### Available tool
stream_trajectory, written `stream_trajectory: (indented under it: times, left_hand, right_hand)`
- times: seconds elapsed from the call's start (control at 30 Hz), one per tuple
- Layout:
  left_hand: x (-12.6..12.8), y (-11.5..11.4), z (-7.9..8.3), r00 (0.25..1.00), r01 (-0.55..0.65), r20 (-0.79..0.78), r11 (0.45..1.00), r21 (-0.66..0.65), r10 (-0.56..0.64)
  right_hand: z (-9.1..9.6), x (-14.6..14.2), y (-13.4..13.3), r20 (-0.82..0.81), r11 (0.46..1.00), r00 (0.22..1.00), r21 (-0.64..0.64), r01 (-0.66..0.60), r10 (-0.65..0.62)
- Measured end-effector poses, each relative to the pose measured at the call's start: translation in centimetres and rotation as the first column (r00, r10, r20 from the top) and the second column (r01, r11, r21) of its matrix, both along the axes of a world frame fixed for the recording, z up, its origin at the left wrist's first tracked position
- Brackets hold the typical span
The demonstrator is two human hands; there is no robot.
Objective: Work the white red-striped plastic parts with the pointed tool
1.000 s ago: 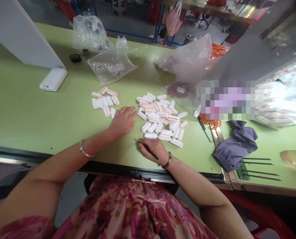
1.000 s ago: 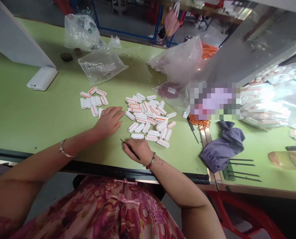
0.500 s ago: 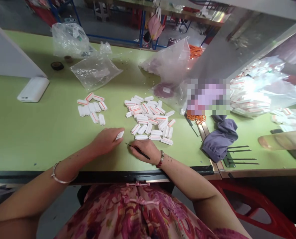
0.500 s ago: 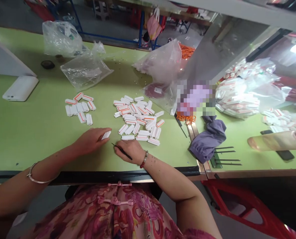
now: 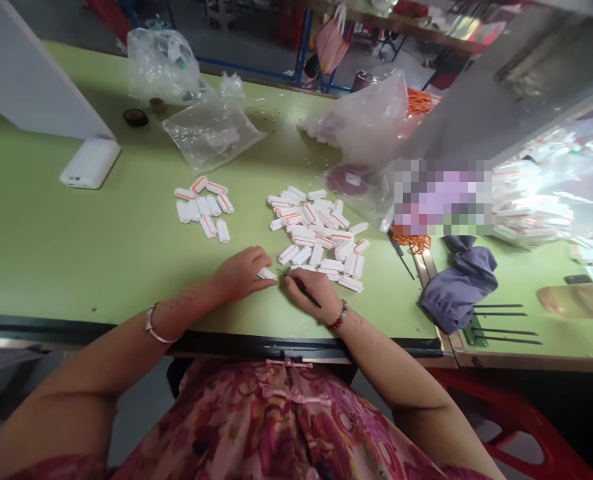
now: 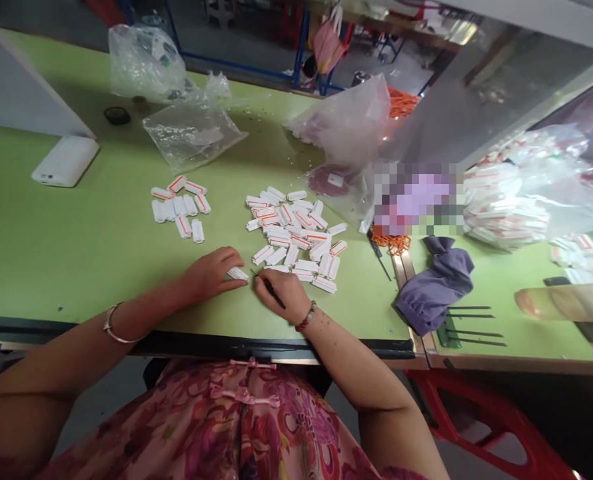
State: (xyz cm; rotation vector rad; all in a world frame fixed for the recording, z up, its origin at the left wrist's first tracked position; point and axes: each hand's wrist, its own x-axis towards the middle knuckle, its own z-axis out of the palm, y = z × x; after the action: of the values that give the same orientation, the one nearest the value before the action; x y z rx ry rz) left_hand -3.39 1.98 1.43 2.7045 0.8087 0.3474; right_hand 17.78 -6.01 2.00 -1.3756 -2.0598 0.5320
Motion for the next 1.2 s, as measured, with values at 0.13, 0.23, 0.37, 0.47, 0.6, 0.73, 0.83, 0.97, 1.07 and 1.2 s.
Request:
stream_trajectory:
  times: [0.13, 0.23, 0.37, 0.47, 0.6, 0.73, 0.83, 0.97, 1.07, 1.2]
  left_hand:
    - [-0.2, -0.1, -0.9, 0.997, 0.044, 0.074, 0.995, -0.094, -0.037]
    - [-0.7, -0.1, -0.7, 0.991, 0.045, 0.133, 0.987, -0.155, -0.024]
    - [-0.7, -0.3, -0.5, 0.989, 0.008, 0.146, 0.990, -0.140, 0.012]
    - [-0.5, -0.6, -0.4, 0.993, -0.014, 0.116, 0.993, -0.119, 0.028]
    - [-0.3, -0.8, -0.2, 0.997, -0.017, 0.069, 0.996, -0.088, 0.023]
    - [-0.2, -0.9, 0.0, 1.000, -0.011, 0.022, 1.000, -0.029, 0.012]
    - [-0.2, -1.0, -0.1, 0.999, 0.005, -0.033, 0.998, 0.056, -0.003]
    - [-0.1, -0.9, -0.6, 0.998, 0.016, -0.062, 0.988, 0.156, -0.007]
    - [-0.2, -0.9, -0.8, 0.998, 0.027, -0.053, 0.981, 0.190, -0.018]
    - [-0.2, -0.9, -0.9, 0.998, 0.044, -0.059, 0.979, 0.200, -0.032]
  right_hand:
    - [0.0, 0.6, 0.4, 0.013, 0.993, 0.994, 0.034, 0.112, -0.113]
    - [-0.1, 0.9, 0.4, 0.005, 0.991, 0.992, 0.059, 0.123, -0.124]
    - [-0.5, 0.9, 0.0, -0.003, 0.988, 0.999, 0.149, 0.032, -0.032]
    - [-0.4, 0.6, -0.3, 0.043, 0.982, 0.998, 0.180, -0.062, 0.055]
    - [-0.2, 0.2, -0.3, 0.102, 0.980, 0.991, 0.169, -0.104, 0.087]
    - [-0.1, 0.1, -0.2, 0.106, 0.983, 0.992, 0.166, -0.079, 0.062]
    - [0.0, 0.0, -0.2, 0.109, 0.982, 0.993, 0.176, -0.069, 0.050]
    - [0.1, 0.0, -0.1, 0.109, 0.984, 0.992, 0.164, -0.077, 0.059]
    - [0.0, 0.0, -0.1, 0.096, 0.980, 0.993, 0.181, -0.081, 0.064]
    - [-0.2, 0.0, -0.2, 0.100, 0.982, 0.993, 0.174, -0.073, 0.056]
